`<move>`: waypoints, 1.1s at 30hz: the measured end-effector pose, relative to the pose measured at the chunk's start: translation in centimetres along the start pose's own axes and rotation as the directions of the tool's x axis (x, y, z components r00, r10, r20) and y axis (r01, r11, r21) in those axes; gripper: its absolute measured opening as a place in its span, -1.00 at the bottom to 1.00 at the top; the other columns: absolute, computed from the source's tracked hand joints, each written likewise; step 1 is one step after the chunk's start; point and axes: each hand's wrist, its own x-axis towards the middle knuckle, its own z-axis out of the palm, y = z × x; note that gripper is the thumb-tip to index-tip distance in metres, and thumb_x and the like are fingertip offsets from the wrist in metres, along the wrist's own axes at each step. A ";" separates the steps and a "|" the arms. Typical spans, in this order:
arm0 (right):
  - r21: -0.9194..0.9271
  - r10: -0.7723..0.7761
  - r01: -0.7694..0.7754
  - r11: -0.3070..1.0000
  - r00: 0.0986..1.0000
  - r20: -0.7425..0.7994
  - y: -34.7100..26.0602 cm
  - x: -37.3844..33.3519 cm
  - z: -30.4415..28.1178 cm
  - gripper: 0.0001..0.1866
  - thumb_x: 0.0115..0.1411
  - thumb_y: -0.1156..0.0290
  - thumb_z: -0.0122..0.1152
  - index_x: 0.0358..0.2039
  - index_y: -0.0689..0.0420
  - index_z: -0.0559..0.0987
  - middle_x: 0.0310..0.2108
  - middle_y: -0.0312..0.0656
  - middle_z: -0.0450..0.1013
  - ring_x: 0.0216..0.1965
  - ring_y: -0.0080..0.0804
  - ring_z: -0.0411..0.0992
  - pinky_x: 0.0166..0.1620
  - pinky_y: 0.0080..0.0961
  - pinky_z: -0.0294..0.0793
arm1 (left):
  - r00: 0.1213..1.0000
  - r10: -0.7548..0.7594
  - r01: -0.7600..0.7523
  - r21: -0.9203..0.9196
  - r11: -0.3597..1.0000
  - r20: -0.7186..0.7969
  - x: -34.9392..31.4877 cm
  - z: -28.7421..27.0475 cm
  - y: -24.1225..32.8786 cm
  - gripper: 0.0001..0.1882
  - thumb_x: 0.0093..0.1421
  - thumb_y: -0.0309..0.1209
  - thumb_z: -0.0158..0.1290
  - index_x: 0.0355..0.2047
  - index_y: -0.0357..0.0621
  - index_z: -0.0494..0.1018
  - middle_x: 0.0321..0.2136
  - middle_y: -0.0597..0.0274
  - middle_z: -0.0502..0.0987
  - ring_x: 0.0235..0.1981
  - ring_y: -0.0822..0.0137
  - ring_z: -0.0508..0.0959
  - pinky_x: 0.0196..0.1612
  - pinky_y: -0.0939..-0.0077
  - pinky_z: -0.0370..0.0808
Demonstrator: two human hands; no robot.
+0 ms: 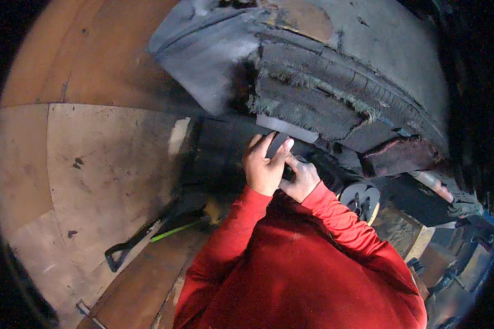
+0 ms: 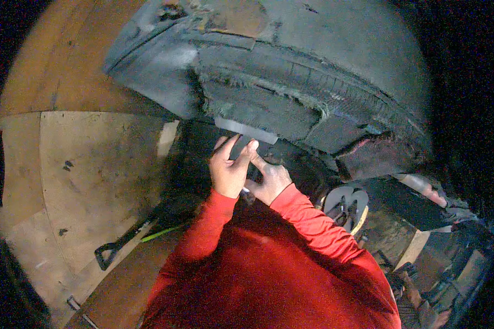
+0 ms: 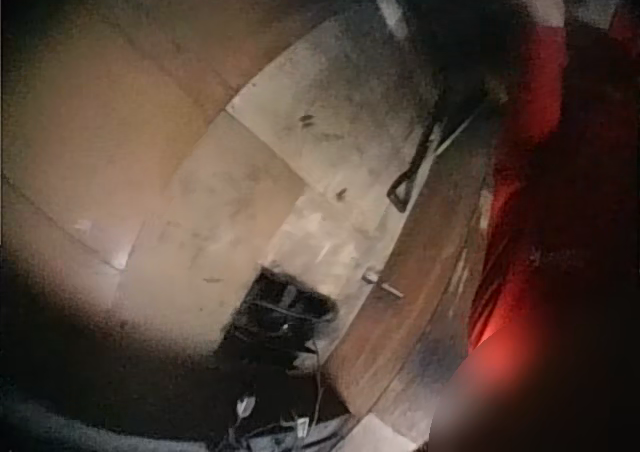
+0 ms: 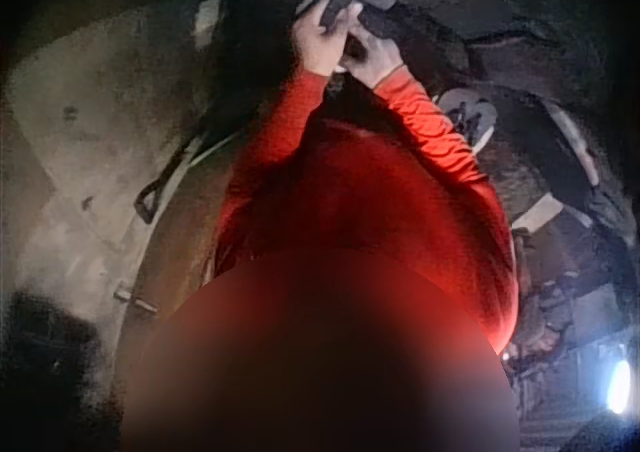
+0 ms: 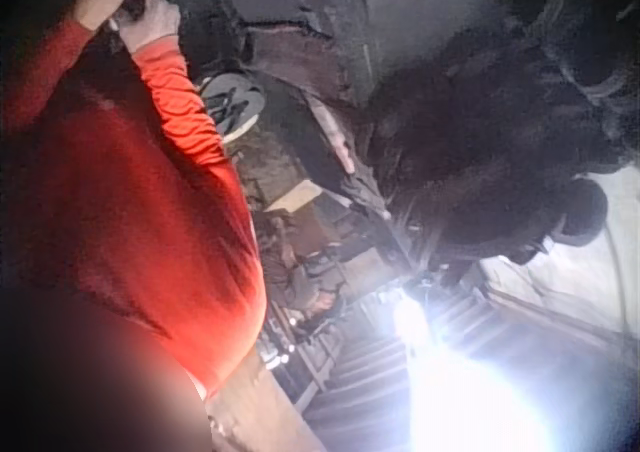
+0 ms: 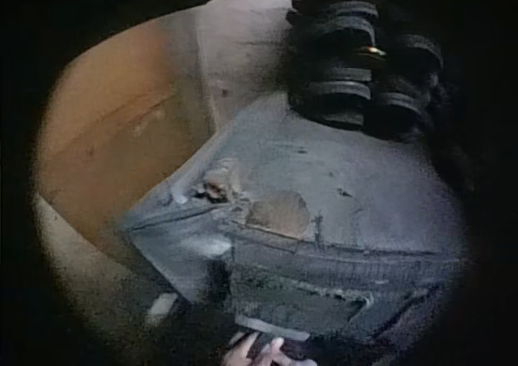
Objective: The person repeatedly picks up a black slipper sole and a white insole, aligns them, and presses them together. They handle multiple pairs one at a time, turning the slippers over to inspect the bond and placing finished pairs aside on a nearby surface.
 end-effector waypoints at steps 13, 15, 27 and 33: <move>-0.533 -0.298 0.122 0.838 0.919 -0.259 1.8 -2.0 1.2 -0.18 0.05 0.33 0.36 0.29 -0.52 0.25 0.30 0.20 0.06 0.31 0.17 0.09 0.25 0.24 0.11 | 0.997 -0.035 0.069 -0.652 0.755 0.065 -4.3 -1.7 -2.7 -0.60 0.21 -0.53 0.19 0.07 -0.31 0.47 -0.04 0.17 0.52 -0.03 0.42 0.51 0.04 0.55 0.43; 0.008 -0.175 0.199 0.980 0.878 -0.447 1.9 -3.1 2.4 -0.11 0.13 0.37 0.34 0.40 -0.36 0.10 0.35 0.18 0.00 0.30 0.17 0.13 0.22 0.27 0.14 | 0.993 -0.064 0.111 -0.651 0.751 0.096 -4.7 -3.8 -2.9 -0.57 0.21 -0.54 0.19 0.09 -0.34 0.45 0.01 0.09 0.54 0.01 0.38 0.52 0.09 0.50 0.42; 0.909 0.111 -0.316 -0.274 0.928 0.356 5.5 5.3 4.0 -0.63 0.27 0.32 0.23 0.06 0.00 0.39 -0.09 -0.24 0.44 -0.12 -0.35 0.47 0.01 0.12 0.57 | 0.943 0.303 -0.327 0.209 0.922 0.139 0.0 -5.6 2.6 -0.66 0.21 -0.31 0.17 -0.13 -0.36 0.50 -0.22 -0.09 0.53 -0.19 -0.03 0.54 -0.08 0.24 0.47; 0.834 0.288 -0.399 -0.381 0.806 0.517 5.8 3.6 3.2 -0.57 0.24 0.25 0.28 0.08 0.05 0.44 -0.08 -0.21 0.44 -0.08 -0.27 0.48 0.02 0.01 0.60 | 0.947 0.078 -0.165 0.263 0.951 0.311 1.2 -4.2 5.3 -0.64 0.26 -0.29 0.11 -0.09 -0.36 0.46 -0.28 -0.25 0.58 -0.25 -0.20 0.60 -0.22 0.12 0.52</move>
